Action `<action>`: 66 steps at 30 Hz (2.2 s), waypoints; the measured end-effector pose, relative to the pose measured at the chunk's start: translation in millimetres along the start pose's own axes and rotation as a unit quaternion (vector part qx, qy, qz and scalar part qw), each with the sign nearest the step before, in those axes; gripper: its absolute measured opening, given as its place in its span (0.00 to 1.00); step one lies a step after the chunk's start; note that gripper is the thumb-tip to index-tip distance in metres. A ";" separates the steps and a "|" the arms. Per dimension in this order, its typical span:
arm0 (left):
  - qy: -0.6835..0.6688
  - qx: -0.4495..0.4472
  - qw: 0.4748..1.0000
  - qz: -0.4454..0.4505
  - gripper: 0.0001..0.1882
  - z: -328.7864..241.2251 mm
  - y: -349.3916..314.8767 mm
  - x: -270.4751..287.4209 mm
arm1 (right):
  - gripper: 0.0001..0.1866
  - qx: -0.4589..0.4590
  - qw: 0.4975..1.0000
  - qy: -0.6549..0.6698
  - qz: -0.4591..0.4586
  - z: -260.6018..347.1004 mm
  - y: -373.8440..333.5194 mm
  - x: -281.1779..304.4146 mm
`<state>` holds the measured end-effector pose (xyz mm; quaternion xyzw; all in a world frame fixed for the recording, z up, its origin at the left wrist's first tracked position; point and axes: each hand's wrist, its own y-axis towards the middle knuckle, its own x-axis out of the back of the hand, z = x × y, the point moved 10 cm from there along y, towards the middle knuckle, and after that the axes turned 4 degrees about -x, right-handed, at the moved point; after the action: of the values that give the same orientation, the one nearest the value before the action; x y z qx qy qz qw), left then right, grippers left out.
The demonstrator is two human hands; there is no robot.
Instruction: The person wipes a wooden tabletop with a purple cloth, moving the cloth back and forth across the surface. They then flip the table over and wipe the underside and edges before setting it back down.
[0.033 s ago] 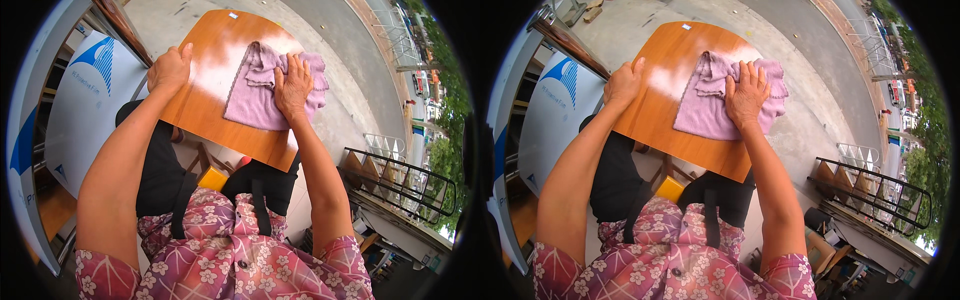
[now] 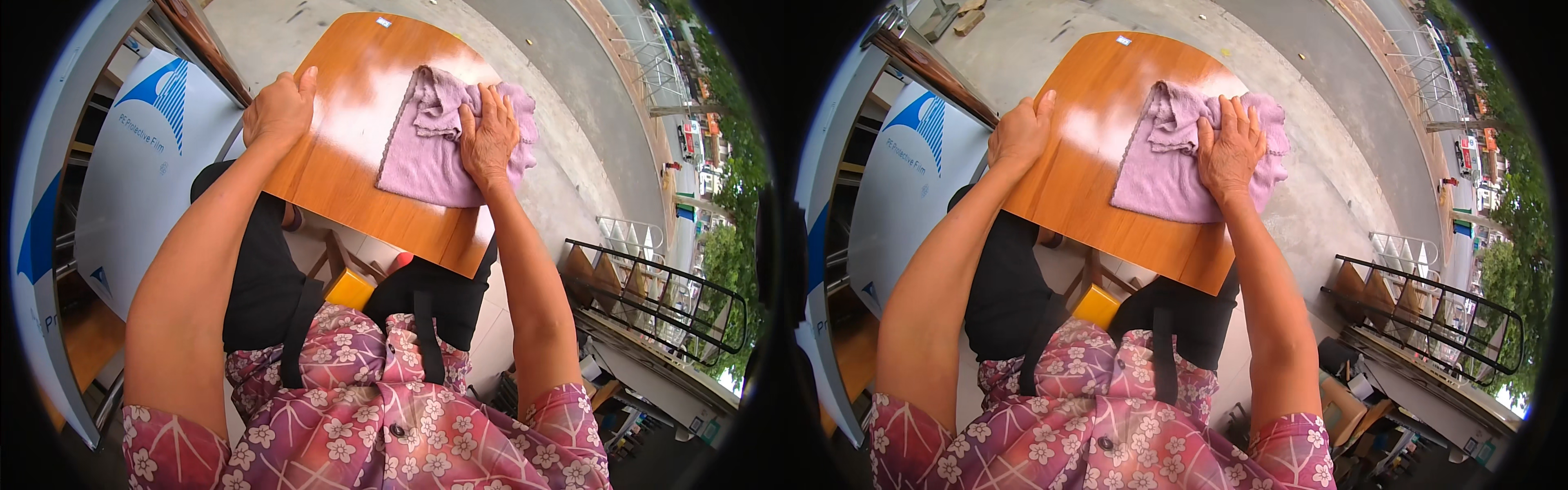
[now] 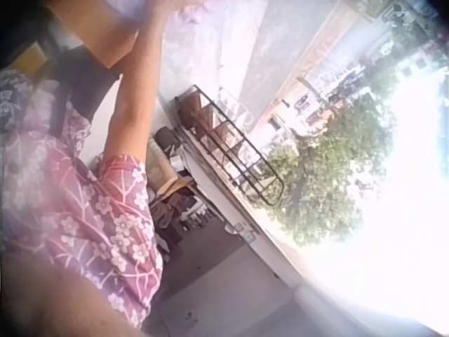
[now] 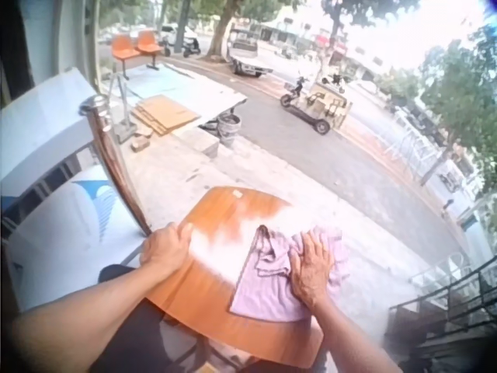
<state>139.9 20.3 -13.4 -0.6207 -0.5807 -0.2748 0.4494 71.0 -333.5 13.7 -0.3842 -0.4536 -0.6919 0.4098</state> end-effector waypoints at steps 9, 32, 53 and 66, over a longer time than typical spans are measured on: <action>-0.004 -0.002 1.000 -0.001 0.35 0.8 1.7 -1.3 | 0.32 -0.030 0.998 -0.042 -0.028 1.6 -8.2 -3.9; -0.001 -0.005 1.000 -0.007 0.35 -1.7 3.4 -2.1 | 0.32 -0.113 0.991 -0.055 -0.035 -59.3 13.5 4.1; -0.004 -0.005 1.000 -0.004 0.35 -0.2 2.7 -0.6 | 0.32 -0.036 0.999 -0.027 -0.006 -12.3 -10.7 1.5; -0.005 -0.004 1.000 -0.005 0.35 3.3 2.7 1.1 | 0.33 -0.048 0.999 -0.008 -0.017 -6.5 28.9 -10.7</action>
<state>142.0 23.9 -14.6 -0.6208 -0.5846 -0.2761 0.4433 100.3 -344.6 11.2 -0.4009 -0.4296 -0.7164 0.3761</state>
